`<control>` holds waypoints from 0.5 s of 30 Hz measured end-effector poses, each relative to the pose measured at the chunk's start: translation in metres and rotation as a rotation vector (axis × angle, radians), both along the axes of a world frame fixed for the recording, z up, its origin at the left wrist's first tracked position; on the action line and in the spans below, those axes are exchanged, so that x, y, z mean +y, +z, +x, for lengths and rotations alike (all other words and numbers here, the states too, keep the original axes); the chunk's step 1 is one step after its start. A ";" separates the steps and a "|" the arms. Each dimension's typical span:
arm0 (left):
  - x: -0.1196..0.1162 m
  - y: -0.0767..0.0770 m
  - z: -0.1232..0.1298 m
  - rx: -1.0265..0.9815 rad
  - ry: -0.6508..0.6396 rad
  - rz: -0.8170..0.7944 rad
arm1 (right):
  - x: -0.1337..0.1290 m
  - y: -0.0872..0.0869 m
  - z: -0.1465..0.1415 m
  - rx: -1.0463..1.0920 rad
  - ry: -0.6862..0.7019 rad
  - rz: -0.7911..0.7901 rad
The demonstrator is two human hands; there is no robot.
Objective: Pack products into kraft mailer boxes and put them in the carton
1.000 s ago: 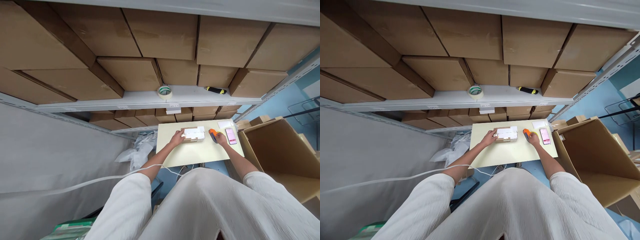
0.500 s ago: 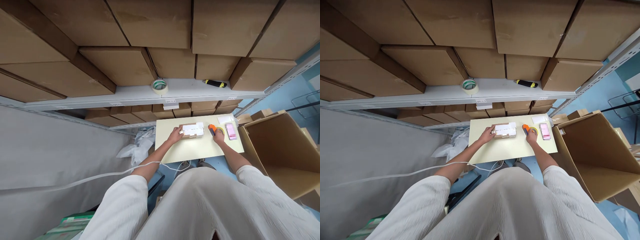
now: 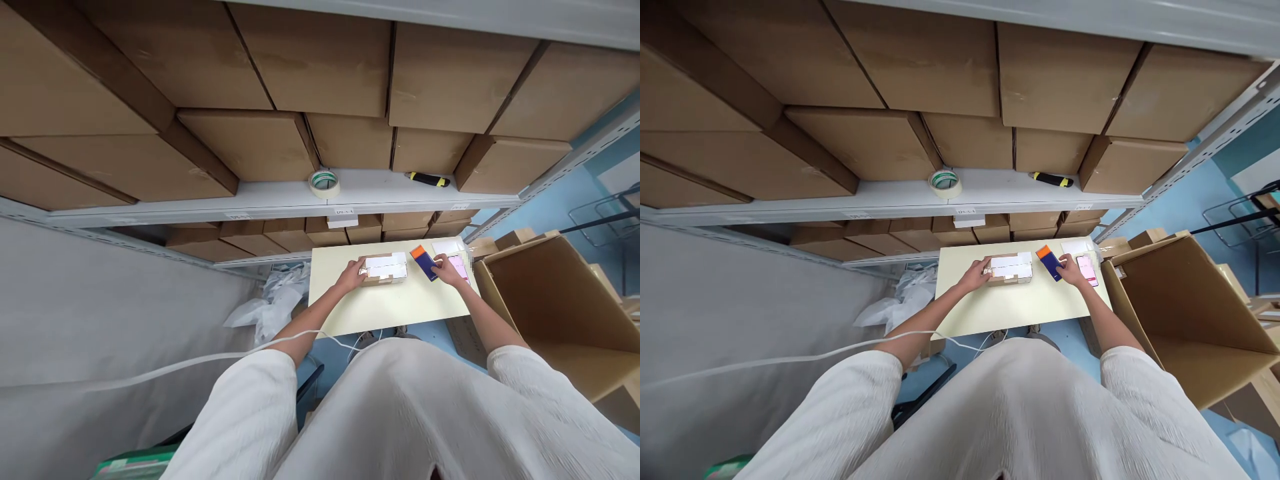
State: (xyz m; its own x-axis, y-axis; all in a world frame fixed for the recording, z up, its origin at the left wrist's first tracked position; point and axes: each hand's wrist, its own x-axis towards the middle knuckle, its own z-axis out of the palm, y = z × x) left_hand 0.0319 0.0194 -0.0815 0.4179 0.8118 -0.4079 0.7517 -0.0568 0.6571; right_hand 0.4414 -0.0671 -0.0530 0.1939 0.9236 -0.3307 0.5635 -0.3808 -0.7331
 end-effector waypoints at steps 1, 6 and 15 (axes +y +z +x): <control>0.000 0.000 0.000 -0.003 0.000 0.002 | 0.003 0.009 0.001 0.126 0.023 0.003; 0.000 -0.002 0.000 -0.013 -0.003 0.016 | 0.030 0.056 -0.018 0.420 0.175 -0.007; -0.002 -0.004 0.000 -0.028 0.006 0.029 | 0.080 0.070 -0.089 0.328 0.380 -0.046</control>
State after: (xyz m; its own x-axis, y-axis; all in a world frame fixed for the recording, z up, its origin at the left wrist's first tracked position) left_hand 0.0322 0.0170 -0.0853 0.4241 0.8255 -0.3724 0.7336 -0.0720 0.6758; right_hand 0.3520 0.0132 0.0167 -0.2743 0.8918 -0.3598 0.4114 -0.2293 -0.8821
